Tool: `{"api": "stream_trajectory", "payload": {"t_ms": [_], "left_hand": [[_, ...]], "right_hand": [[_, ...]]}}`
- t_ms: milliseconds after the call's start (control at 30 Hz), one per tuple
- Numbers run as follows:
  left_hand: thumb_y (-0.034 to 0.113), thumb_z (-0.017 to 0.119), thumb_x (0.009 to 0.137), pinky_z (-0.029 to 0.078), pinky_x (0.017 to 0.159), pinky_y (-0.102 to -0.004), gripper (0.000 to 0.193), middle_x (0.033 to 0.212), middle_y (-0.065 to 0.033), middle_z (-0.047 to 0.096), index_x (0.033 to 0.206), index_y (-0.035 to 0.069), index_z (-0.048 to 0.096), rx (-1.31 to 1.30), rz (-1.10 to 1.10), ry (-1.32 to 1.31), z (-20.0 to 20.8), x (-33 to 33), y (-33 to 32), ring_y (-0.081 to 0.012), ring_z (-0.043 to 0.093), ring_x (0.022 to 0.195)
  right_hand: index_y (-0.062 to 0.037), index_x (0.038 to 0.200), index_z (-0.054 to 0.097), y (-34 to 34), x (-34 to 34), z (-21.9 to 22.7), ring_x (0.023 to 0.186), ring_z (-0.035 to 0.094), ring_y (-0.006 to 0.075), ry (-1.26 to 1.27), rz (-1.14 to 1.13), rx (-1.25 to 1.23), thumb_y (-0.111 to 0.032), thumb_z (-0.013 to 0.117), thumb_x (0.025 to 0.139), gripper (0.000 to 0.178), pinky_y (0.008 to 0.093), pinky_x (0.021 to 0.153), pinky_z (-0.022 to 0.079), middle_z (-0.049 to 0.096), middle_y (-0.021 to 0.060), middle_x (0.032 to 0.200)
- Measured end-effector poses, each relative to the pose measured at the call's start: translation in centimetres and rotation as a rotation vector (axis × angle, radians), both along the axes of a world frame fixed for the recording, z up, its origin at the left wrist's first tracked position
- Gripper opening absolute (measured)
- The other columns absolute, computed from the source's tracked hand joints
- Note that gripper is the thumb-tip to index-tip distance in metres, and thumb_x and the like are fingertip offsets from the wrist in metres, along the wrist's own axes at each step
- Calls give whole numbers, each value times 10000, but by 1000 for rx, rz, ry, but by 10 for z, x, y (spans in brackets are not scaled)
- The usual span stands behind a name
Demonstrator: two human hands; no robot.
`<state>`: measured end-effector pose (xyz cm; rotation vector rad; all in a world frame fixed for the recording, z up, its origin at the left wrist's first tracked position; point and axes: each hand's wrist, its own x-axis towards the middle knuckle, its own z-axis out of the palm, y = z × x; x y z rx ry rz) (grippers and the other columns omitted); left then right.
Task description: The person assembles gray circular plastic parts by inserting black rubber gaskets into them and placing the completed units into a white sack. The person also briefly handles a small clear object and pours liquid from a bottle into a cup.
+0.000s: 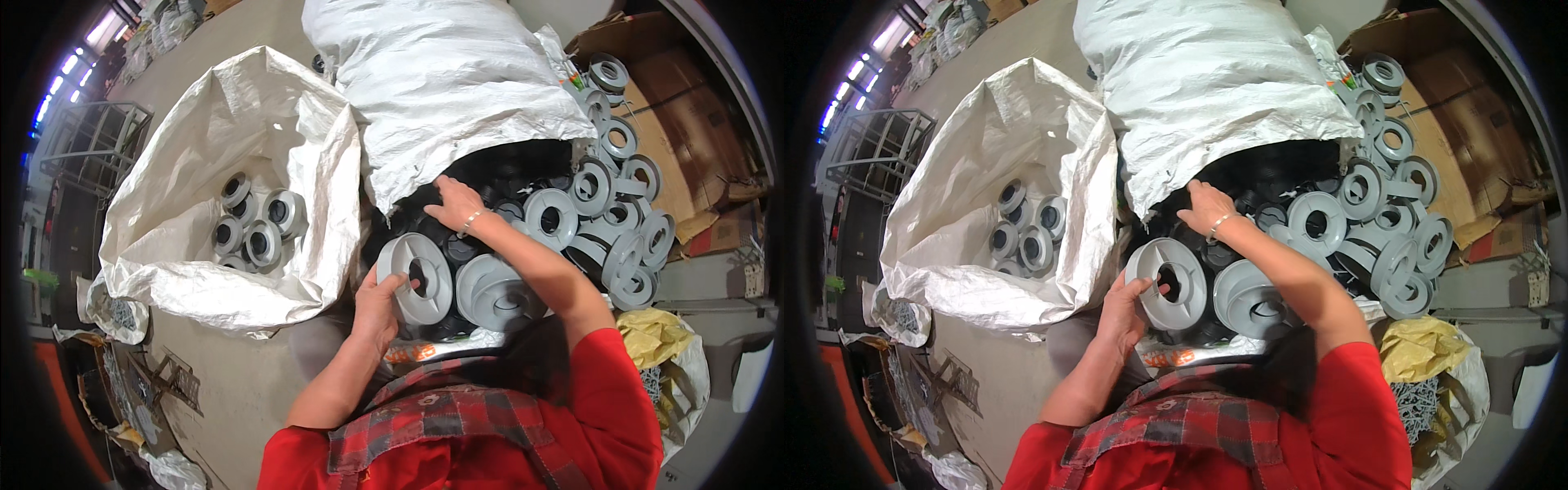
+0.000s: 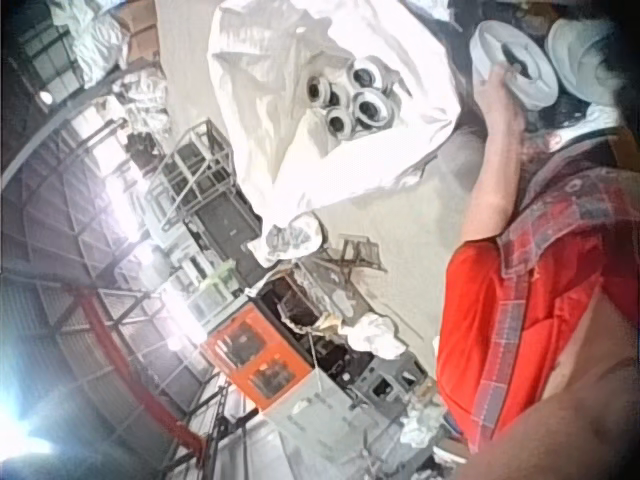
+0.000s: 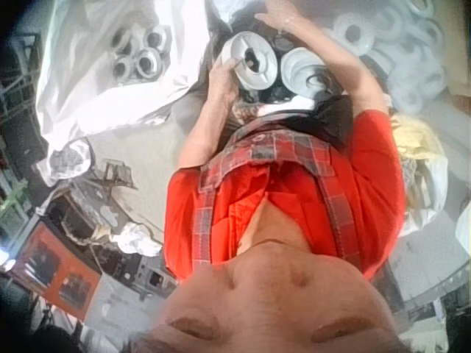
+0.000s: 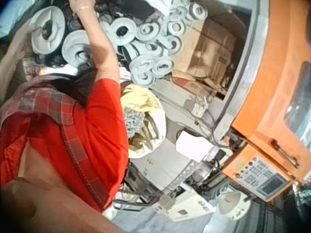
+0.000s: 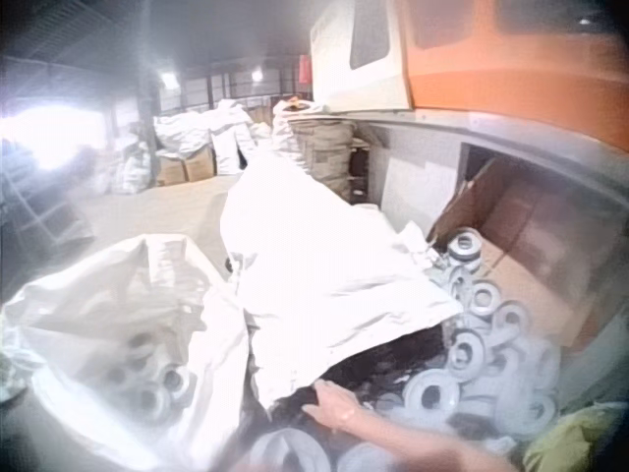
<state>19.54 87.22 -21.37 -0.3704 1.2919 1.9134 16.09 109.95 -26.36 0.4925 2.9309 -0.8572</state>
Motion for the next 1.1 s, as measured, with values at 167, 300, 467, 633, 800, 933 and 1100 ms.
{"api": "stream_trajectory", "payload": {"t_ms": [167, 300, 467, 633, 800, 933, 1100], "left_hand": [[94, 510, 864, 509, 769, -366, 369, 1002, -118, 620, 1222, 17, 470, -96, 119, 84, -11, -5, -1, -218, 604, 835], [207, 417, 894, 501, 802, -378, 405, 1058, -138, 619, 1248, 13, 451, 152, 285, -20, -10, -6, -5, -228, 599, 835], [191, 365, 906, 473, 895, -416, 441, 1189, -152, 553, 1308, 10, 398, 216, 271, -165, 14, 1, 15, -265, 594, 958], [378, 393, 986, 416, 951, -347, 459, 1158, -112, 576, 1240, 4, 478, 262, -88, 437, -13, 26, 27, -207, 557, 1057], [249, 613, 881, 464, 868, -328, 388, 1062, -87, 617, 1158, -12, 534, 46, -160, 571, 1, 44, 22, -186, 595, 973], [161, 616, 868, 472, 913, -359, 404, 1102, -99, 609, 1211, -21, 503, 131, -52, 294, 12, 31, 11, -204, 592, 1024], [340, 588, 906, 437, 975, -412, 524, 1192, -122, 566, 1266, -17, 454, 332, -239, 139, 30, 34, 4, -234, 553, 1103]], "right_hand": [[20, 991, 651, -20, -44, -42, 1034, 585, 354, -121, 11, 166, -233, 653, 750, 349, 427, 878, 489, 607, 254, 1063], [17, 788, 642, 2, -23, -9, 853, 633, 400, 36, -187, 121, -238, 569, 809, 267, 450, 773, 517, 642, 254, 881], [-10, 918, 574, 12, 57, 22, 752, 643, 244, 198, -552, -1454, -223, 430, 951, 259, 427, 648, 558, 631, 121, 926], [-29, 965, 557, -47, 88, 51, 694, 614, 201, 125, -600, -1721, -168, 322, 980, 274, 338, 625, 531, 613, 108, 850], [4, 957, 545, -73, 89, 7, 587, 593, 172, 518, -532, -1011, -172, 466, 939, 194, 310, 477, 456, 604, 109, 739], [30, 931, 552, -55, 103, 70, 635, 635, 215, 336, -505, -936, -172, 526, 903, 205, 352, 530, 473, 623, 169, 746], [-10, 944, 589, -31, 121, 64, 840, 603, 334, 557, -131, -190, -206, 597, 867, 210, 395, 706, 474, 598, 175, 859]]}}
